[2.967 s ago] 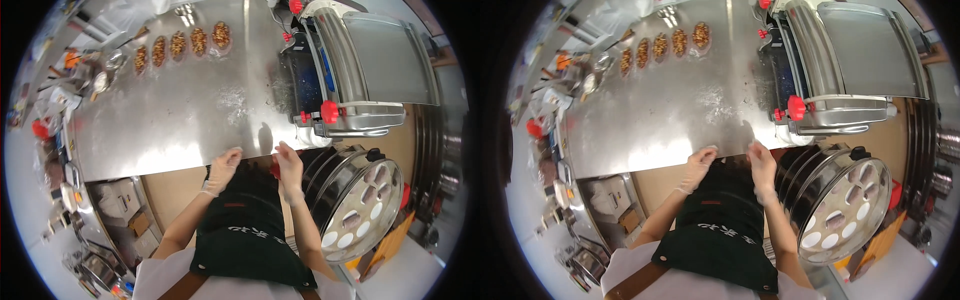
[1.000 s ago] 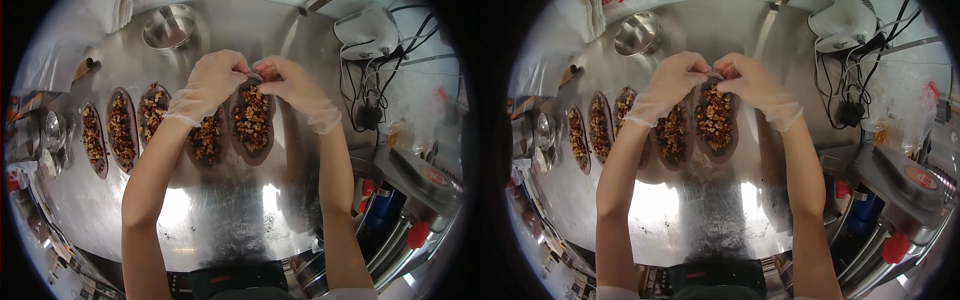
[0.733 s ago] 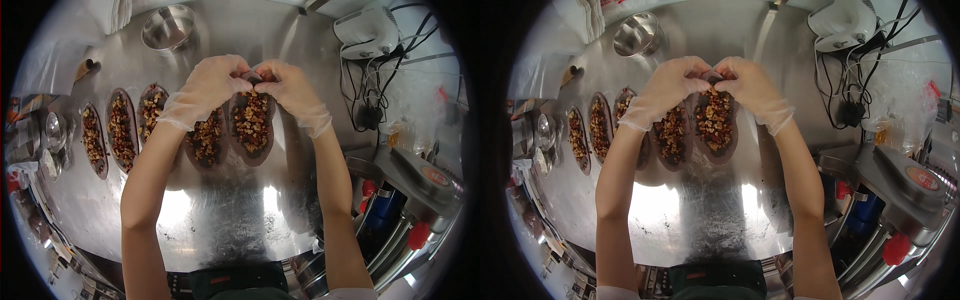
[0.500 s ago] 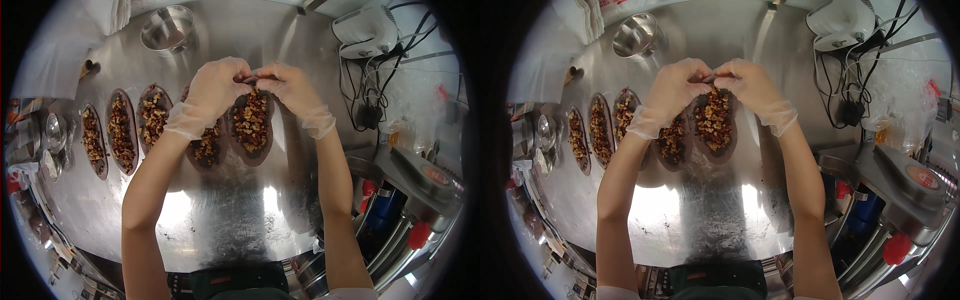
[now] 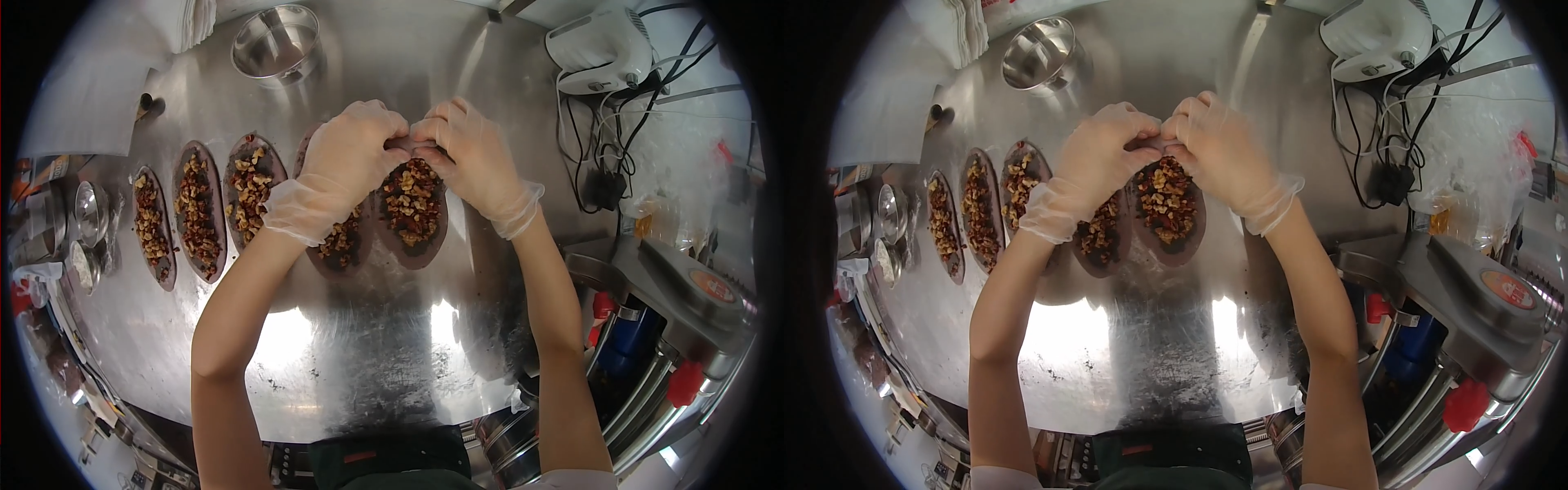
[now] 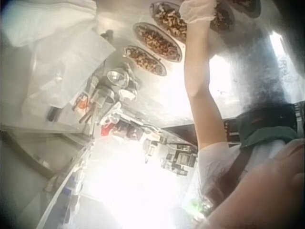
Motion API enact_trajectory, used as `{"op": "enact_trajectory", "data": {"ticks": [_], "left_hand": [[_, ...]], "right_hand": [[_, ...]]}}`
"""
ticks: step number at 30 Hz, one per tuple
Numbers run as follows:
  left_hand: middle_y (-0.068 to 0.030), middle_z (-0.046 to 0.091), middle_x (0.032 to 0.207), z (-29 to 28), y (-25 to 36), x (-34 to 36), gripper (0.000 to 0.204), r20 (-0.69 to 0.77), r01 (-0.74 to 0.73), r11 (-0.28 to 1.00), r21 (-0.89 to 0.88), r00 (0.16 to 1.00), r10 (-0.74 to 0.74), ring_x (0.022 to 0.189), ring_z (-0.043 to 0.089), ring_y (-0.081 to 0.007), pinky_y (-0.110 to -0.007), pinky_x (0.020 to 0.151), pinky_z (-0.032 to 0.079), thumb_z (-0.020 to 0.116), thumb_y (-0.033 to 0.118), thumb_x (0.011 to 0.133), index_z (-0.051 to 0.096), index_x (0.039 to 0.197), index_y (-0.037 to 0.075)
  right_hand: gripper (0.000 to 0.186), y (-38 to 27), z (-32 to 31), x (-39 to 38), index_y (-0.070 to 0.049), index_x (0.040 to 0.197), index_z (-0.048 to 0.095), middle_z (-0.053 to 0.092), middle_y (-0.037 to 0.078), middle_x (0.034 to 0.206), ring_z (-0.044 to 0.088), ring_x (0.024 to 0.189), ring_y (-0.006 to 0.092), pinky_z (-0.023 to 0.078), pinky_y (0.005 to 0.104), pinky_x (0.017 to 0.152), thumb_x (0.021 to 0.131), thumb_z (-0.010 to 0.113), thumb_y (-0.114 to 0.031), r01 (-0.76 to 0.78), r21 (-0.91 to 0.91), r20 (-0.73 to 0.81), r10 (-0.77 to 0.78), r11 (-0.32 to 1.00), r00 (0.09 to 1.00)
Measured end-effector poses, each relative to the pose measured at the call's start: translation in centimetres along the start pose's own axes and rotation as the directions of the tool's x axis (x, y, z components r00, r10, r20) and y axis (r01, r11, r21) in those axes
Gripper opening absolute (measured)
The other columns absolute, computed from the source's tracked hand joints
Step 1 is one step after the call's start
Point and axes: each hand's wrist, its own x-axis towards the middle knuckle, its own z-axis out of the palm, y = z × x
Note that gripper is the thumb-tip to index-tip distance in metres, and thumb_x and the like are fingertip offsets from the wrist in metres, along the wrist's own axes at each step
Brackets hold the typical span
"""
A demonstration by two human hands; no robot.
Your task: Rolling purple dough around fruit and nut fillings and arranging them in a steamer tray.
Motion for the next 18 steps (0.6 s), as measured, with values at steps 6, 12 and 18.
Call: {"op": "enact_trajectory", "data": {"ticks": [6, 12, 18], "left_hand": [[-0.0083, 0.059, 0.09, 1.6, 1.0, -0.6, 0.029, -0.147, -0.112, 0.984, 0.139, 0.98, 0.132, 0.087, 0.062, -0.0305, -0.04, 0.071, 0.052, 0.078, 0.004, 0.072, 0.061, 0.095, 0.008], [-0.0092, 0.059, 0.096, 0.9, 1.0, -0.9, 0.029, -0.157, -0.184, 0.969, 0.163, 0.965, 0.209, 0.092, 0.061, -0.032, -0.042, 0.073, 0.051, 0.076, 0.004, 0.075, 0.062, 0.101, 0.007], [-0.0119, 0.064, 0.107, -0.6, 1.0, -0.9, 0.033, 0.096, -0.033, 0.998, 0.049, 0.995, 0.028, 0.1, 0.063, -0.0337, -0.041, 0.085, 0.05, 0.073, 0.012, 0.087, 0.066, 0.118, 0.003]], "right_hand": [[0.02, -0.5, -0.9, -0.7, -0.004, 0.103, 0.069, 0.065, 0.01, 0.1, 0.064, 0.089, 0.0309, 0.052, 0.0367, 0.076, 0.084, 0.075, -0.009, -0.363, 0.485, 0.104, 0.359, 0.795, 0.927], [0.021, -0.3, -0.9, -0.8, -0.003, 0.104, 0.071, 0.066, 0.012, 0.101, 0.064, 0.092, 0.0322, 0.051, 0.0398, 0.08, 0.084, 0.075, -0.011, -0.306, 0.27, 0.199, 0.258, 0.913, 0.946], [0.023, -1.0, -0.4, -1.9, -0.003, 0.107, 0.07, 0.067, 0.012, 0.097, 0.064, 0.095, 0.031, 0.051, 0.04, 0.084, 0.085, 0.074, -0.009, -0.081, 0.149, 0.031, 0.077, 0.986, 0.997]]}}
